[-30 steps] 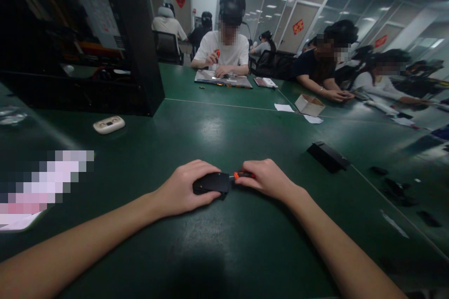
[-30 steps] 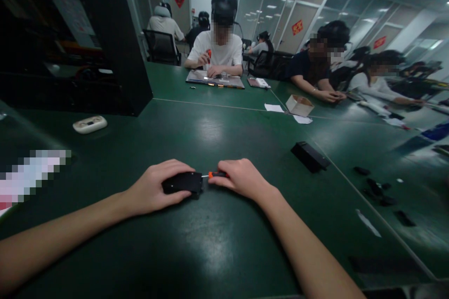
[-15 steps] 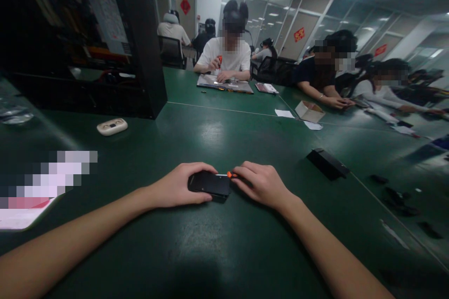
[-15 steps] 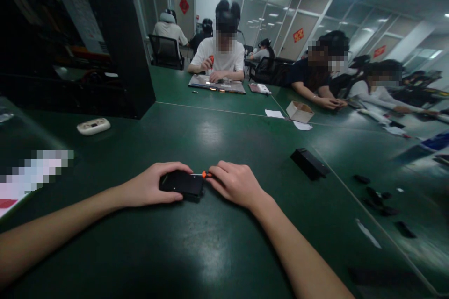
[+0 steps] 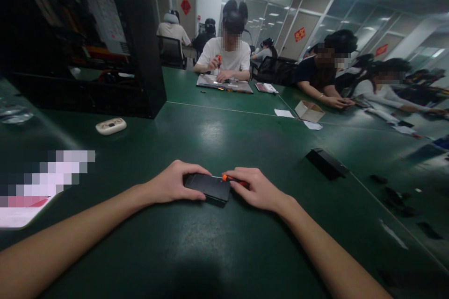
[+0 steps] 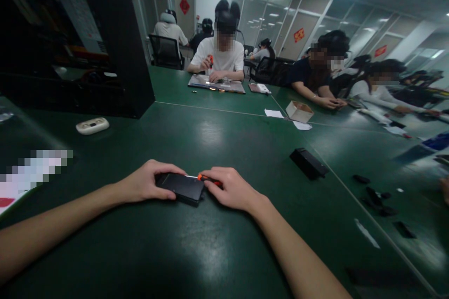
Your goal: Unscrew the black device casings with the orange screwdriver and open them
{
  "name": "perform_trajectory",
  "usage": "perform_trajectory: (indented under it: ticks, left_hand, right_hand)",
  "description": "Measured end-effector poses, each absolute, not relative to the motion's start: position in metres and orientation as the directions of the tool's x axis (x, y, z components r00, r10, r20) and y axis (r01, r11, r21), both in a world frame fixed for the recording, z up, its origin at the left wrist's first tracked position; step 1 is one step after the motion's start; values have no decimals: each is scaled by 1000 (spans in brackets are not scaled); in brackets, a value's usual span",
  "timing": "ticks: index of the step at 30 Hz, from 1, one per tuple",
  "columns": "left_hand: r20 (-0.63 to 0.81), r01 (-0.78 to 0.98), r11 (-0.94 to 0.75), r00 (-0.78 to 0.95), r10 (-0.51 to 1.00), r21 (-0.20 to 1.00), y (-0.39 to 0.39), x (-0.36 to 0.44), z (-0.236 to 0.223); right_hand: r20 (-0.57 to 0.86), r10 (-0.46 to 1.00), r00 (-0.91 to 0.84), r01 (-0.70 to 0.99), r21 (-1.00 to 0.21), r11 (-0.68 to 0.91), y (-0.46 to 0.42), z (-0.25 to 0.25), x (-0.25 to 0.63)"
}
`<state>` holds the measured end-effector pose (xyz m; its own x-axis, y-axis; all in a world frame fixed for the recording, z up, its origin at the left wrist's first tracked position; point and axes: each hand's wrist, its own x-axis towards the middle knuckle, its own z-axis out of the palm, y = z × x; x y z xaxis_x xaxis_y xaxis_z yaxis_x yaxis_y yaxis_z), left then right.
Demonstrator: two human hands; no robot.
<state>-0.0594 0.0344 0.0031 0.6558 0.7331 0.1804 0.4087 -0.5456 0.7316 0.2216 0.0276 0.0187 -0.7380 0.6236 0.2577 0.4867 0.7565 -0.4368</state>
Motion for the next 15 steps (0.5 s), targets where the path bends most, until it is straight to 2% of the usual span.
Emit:
perform_trajectory:
  ticks: [3, 8, 12, 15]
  left_hand:
    - [175, 412, -547, 659, 731, 729, 34, -59, 4]
    - [216, 340, -515, 630, 746, 787, 32, -57, 5]
    - [213, 156, -301, 419, 883, 941, 37, -54, -2]
    - [191, -63, -180, 249, 950, 982, 46, -52, -10]
  right_hand:
    - [262, 636, -726, 475, -477, 739, 29, 17, 222]
    - [243, 662, -709, 530, -435, 727, 30, 20, 226]
    - [208, 710, -673, 630, -342, 697, 34, 20, 233]
    - [203, 756, -623, 690, -313, 653, 36, 16, 233]
